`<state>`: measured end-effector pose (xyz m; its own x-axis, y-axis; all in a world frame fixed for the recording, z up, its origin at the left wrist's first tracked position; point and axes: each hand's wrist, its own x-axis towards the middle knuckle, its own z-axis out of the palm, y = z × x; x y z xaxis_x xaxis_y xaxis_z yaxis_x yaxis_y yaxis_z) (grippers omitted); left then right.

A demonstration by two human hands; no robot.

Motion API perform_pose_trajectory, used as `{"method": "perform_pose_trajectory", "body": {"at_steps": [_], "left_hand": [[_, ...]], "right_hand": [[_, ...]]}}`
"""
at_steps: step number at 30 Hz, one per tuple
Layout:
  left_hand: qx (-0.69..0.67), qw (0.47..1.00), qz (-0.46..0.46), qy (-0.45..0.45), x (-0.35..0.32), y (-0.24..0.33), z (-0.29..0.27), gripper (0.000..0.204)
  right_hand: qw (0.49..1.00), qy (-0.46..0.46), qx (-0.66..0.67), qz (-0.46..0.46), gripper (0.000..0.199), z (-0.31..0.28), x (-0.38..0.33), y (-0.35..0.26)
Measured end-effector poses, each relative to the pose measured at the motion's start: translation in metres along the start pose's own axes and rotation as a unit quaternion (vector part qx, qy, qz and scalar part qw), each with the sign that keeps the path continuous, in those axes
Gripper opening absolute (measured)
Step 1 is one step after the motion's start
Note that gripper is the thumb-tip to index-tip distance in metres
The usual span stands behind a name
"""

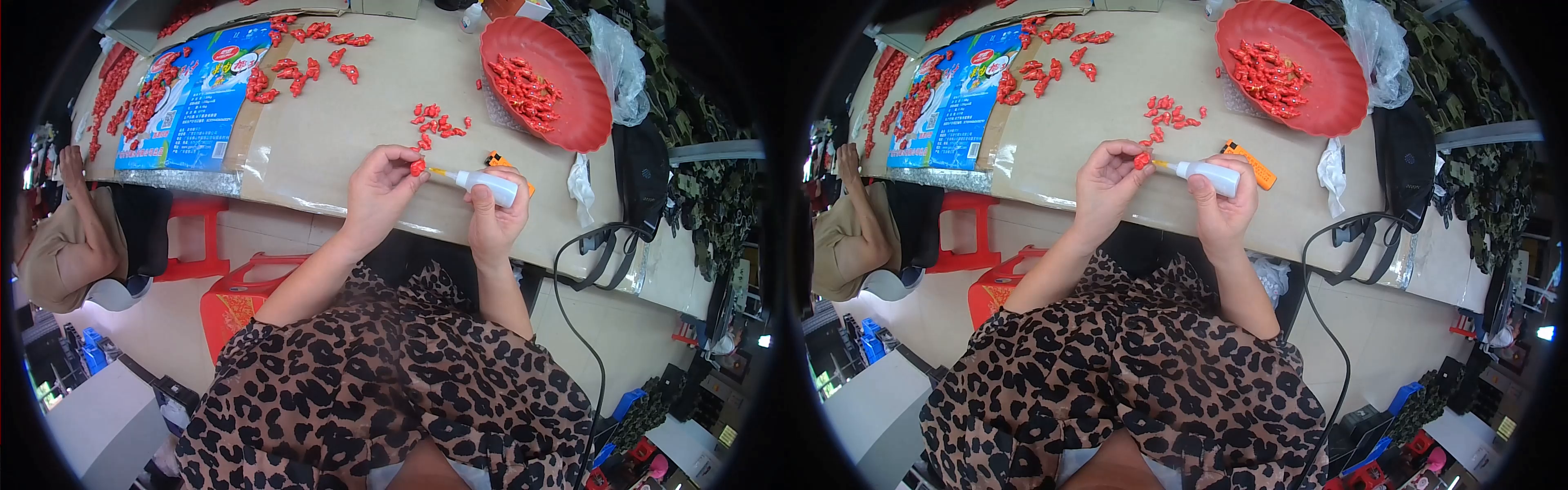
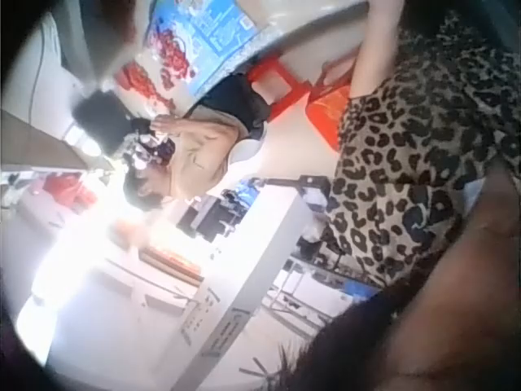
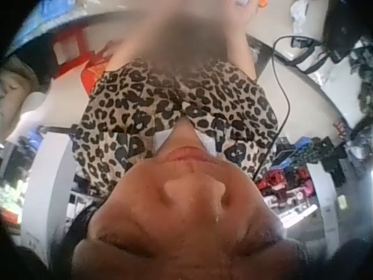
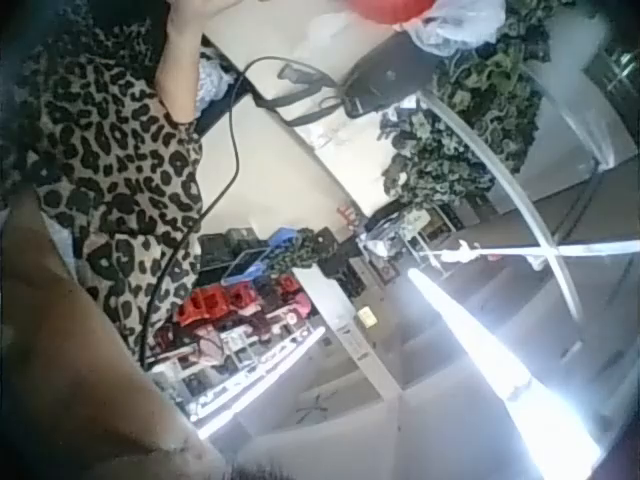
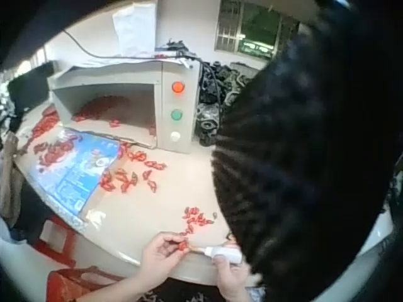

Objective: The person retrieves plastic parts from a machine and applies adhesive to the parts using a glue bottle by hand.

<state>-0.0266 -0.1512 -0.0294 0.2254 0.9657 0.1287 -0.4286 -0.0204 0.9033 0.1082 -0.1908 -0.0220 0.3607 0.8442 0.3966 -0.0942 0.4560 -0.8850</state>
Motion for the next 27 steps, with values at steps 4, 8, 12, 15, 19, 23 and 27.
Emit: {"method": "perform_pose_trajectory", "body": {"at_steps": [4,8,12,15,19,23,27], "left_hand": [[0.001,1.000,-0.004,0.001,0.0004,-0.0012,0.0003,0.020],[-0.001,1.000,-0.009,0.001,-0.0005,0.0003,0.0006,0.020],[-0.002,1.000,-0.011,-0.006,-0.0006,0.0004,-0.0002,0.020],[-0.003,1.000,-0.015,-0.010,-0.0006,0.0014,-0.0004,0.020],[-0.004,1.000,-0.019,-0.014,-0.0005,0.0024,-0.0007,0.020],[-0.002,1.000,-0.020,-0.017,-0.0005,0.0026,-0.0005,0.020],[0.007,0.999,-0.025,-0.020,-0.0004,0.0025,-0.0012,0.019]], "right_hand": [[1.000,-0.001,0.007,0.005,0.023,-0.0018,0.0008,0.0016],[1.000,-0.001,0.011,0.006,0.024,-0.0020,0.0007,0.0019],[1.000,0.000,0.017,0.011,0.023,-0.0013,0.0016,0.0014],[1.000,0.000,0.018,0.009,0.022,0.0000,0.0025,0.0007],[1.000,0.002,0.020,0.011,0.022,0.0005,0.0031,-0.0002],[1.000,0.009,0.020,0.006,0.022,0.0003,0.0036,0.0006],[1.000,-0.002,0.015,0.010,0.022,-0.0012,0.0041,0.0015]]}}
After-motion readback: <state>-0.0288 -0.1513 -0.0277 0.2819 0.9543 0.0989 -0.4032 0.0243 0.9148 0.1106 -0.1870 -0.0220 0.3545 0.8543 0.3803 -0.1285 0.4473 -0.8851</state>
